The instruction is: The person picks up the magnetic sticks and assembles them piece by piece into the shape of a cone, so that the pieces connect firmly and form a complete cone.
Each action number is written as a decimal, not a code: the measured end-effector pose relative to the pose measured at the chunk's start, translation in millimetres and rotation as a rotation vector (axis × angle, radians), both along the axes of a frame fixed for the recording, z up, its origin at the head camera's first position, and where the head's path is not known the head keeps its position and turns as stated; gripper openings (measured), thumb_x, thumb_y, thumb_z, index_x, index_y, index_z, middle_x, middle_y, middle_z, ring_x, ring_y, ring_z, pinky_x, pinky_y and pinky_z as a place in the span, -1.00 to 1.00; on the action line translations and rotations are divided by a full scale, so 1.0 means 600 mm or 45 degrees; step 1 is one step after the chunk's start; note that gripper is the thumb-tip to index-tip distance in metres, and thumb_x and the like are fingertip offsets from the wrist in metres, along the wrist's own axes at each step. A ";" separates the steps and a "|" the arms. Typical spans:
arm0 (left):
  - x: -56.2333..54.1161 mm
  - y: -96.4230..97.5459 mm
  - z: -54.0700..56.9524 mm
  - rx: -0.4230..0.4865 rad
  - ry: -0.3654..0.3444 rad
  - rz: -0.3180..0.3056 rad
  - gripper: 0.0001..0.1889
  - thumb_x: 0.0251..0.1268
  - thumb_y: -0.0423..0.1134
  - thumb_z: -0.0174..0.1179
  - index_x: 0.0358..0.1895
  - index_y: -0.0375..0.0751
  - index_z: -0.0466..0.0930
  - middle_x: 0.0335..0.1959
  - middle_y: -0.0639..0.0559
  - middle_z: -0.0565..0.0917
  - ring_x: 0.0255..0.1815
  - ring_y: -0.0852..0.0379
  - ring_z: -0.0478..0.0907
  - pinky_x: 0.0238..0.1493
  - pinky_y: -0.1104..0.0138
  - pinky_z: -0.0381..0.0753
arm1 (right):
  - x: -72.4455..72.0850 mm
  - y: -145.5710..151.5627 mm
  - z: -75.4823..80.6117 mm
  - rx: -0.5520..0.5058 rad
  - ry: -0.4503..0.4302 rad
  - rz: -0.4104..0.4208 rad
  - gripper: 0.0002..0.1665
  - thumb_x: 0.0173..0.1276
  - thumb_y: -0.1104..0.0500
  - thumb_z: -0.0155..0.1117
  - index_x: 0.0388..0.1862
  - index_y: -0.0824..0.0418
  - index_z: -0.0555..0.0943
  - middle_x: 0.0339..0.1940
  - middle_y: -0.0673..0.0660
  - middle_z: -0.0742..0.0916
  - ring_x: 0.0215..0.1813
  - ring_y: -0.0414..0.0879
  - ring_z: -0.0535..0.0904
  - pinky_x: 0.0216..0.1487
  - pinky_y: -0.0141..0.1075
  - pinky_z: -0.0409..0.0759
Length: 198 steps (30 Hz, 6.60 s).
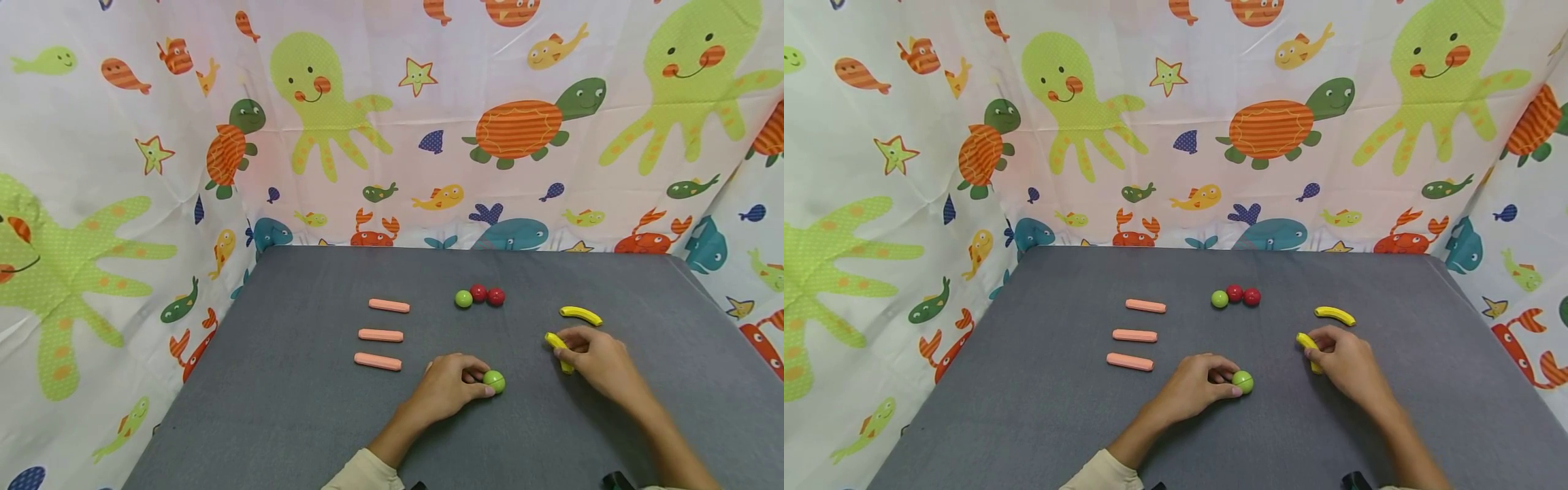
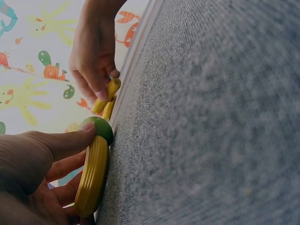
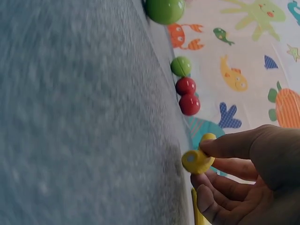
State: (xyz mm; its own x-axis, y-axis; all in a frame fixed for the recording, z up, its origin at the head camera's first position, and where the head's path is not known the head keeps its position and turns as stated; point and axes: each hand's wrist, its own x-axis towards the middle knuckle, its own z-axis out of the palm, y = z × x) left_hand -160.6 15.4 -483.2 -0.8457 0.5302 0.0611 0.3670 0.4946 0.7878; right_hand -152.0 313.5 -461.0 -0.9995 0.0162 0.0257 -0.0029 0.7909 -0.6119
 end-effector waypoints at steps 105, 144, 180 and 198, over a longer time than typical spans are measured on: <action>-0.012 -0.024 0.019 -0.001 -0.292 -0.339 -0.80 0.19 -0.39 0.55 -0.11 -0.19 0.89 -0.37 0.23 0.82 -0.39 0.51 0.64 -0.30 0.54 0.62 | -0.037 -0.145 -0.006 -0.153 -0.047 0.126 -0.79 0.45 0.24 0.41 0.00 0.25 0.82 -0.09 0.16 0.86 -0.10 -0.05 0.71 -0.19 -0.23 0.60; -0.088 -0.018 0.030 0.370 0.025 0.227 -0.61 0.39 -0.19 0.47 0.23 -0.18 0.73 0.09 -0.07 0.68 0.10 -0.01 0.70 0.11 0.30 0.69 | -0.047 -0.149 -0.005 -0.186 -0.141 0.177 -0.77 0.41 0.22 0.48 -0.02 0.31 0.80 -0.24 0.08 0.81 -0.24 -0.11 0.63 -0.24 -0.21 0.60; -0.202 0.038 -0.009 0.160 -0.008 0.524 -0.53 0.32 -0.18 0.52 0.26 -0.16 0.72 0.13 -0.04 0.72 0.03 0.04 0.70 0.13 0.24 0.67 | -0.045 -0.145 -0.009 -0.212 -0.145 0.149 -0.77 0.38 0.21 0.49 -0.03 0.28 0.80 -0.28 0.05 0.80 -0.26 -0.14 0.64 -0.28 -0.25 0.59; -0.201 0.047 -0.010 -0.011 0.020 0.570 -0.56 0.31 -0.09 0.52 0.25 0.06 0.77 0.22 0.08 0.75 0.27 0.05 0.65 0.20 0.06 0.64 | -0.044 -0.150 -0.010 -0.210 -0.121 0.149 -0.77 0.37 0.20 0.52 -0.05 0.27 0.81 -0.28 0.06 0.81 -0.26 -0.16 0.65 -0.26 -0.28 0.61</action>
State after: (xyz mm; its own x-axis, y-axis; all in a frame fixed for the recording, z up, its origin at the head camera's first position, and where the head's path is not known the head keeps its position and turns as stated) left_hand -281.0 43.7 -489.5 -0.9910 0.1126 0.0729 0.1270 0.6138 0.7791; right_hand -178.3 223.5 -466.8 -0.9927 -0.1036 -0.0619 -0.0249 0.6777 -0.7349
